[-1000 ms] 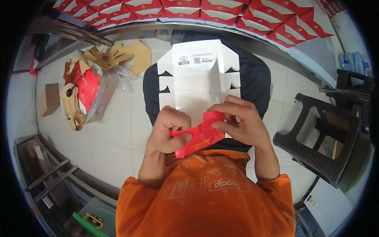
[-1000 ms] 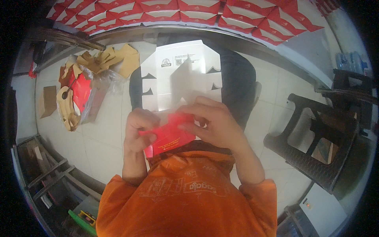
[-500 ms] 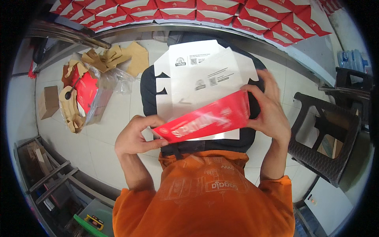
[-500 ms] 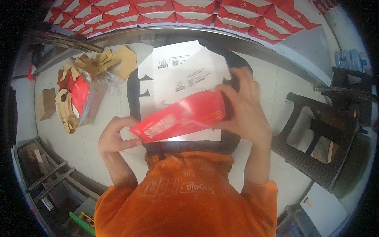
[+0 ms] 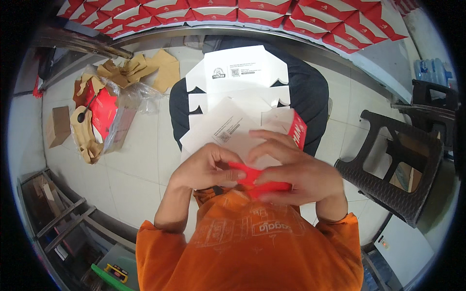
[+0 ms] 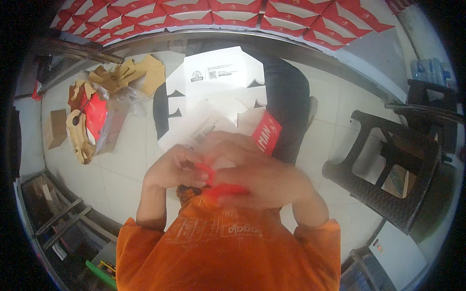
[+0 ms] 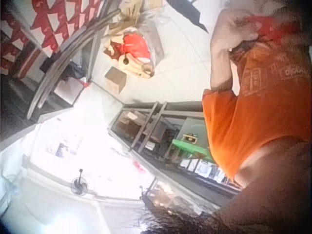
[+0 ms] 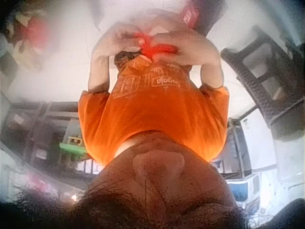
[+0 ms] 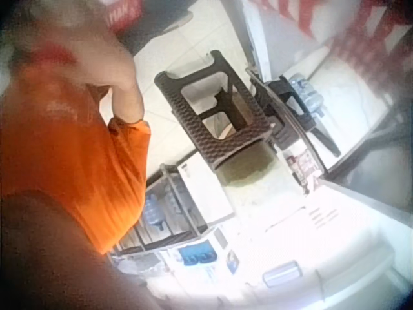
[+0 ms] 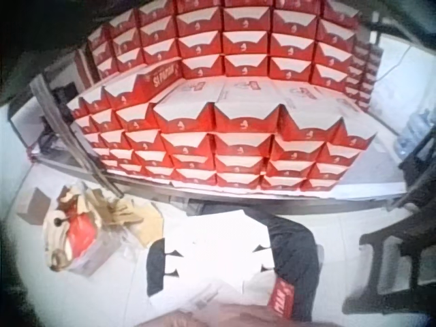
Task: The person sits on the floor and assembles small red and white cardboard boxes. They fold the flat pieces into shape and place the completed boxes onto a nearby metal shelf.
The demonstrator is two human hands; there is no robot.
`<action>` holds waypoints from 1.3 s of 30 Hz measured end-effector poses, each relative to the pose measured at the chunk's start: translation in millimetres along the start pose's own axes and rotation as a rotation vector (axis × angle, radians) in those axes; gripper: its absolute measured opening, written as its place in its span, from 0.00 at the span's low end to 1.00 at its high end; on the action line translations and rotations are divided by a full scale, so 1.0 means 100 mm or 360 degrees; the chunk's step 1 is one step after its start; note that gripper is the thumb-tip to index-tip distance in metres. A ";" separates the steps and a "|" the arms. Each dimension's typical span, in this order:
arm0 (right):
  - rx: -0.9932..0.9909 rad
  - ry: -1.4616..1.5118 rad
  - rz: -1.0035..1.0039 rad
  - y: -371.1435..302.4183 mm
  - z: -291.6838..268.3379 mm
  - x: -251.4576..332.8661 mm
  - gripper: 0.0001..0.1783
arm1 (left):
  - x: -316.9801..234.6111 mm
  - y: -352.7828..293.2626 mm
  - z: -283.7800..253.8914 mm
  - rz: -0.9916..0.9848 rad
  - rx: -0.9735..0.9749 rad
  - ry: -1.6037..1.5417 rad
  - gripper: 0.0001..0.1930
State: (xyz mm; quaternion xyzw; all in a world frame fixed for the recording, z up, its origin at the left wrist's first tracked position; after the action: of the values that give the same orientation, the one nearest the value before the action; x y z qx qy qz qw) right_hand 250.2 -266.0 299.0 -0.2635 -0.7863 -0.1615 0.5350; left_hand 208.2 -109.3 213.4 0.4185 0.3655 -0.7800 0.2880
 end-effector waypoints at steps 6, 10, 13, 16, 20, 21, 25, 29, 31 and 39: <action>0.0206 -0.0508 0.0331 0.04 0.07 0.04 0.10 | -0.16 0.01 0.02 0.0645 0.0193 0.0393 0.06; -0.0317 -0.0448 0.0441 -0.03 -0.08 0.00 0.07 | -0.09 -0.04 0.04 0.0161 0.0205 0.0308 0.07; -0.0152 -0.0385 0.0305 -0.05 0.09 0.02 0.07 | -0.20 0.04 0.07 0.0354 0.0299 0.0482 0.09; 0.0103 -0.0433 0.0334 0.01 0.21 0.12 0.10 | -0.27 0.04 0.17 0.0743 0.0502 0.0841 0.09; -0.0586 -0.0511 0.0418 0.02 -0.04 0.08 0.15 | -0.56 0.01 0.28 0.0482 0.0372 0.1191 0.08; -0.0723 -0.0528 0.0164 -0.01 -0.07 0.13 0.16 | -0.59 0.01 0.28 0.0357 0.0246 0.1276 0.07; -0.0910 -0.0871 -0.0347 -0.16 0.06 0.10 0.24 | -0.64 -0.06 -0.01 0.0895 -0.0955 -0.0195 0.11; -0.1042 -0.1042 -0.0082 -0.12 0.08 -0.08 0.27 | -0.66 0.00 0.06 0.0902 -0.0997 -0.0489 0.14; -0.1010 -0.0728 0.0129 -0.04 -0.12 -0.02 0.27 | -0.64 0.00 0.06 0.0897 -0.0987 -0.0412 0.14; -0.0622 -0.0686 0.0377 0.07 -0.06 -0.19 0.17 | -0.15 0.17 0.08 0.0550 -0.0929 -0.0131 0.14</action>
State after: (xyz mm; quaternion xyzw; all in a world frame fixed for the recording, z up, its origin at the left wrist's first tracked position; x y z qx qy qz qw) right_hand 263.9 -268.4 282.9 -0.4793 -0.7995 -0.1865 0.3104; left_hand 224.5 -123.5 223.6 0.3422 0.4850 -0.5985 0.5379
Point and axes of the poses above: each hand's wrist, its own y-axis towards the middle knuckle, its own z-axis out of the palm, x = y × z, the point moved 6 cm from there along y, towards the middle knuckle, and after that the axes turned 11 degrees about z, right-handed, at the moved point
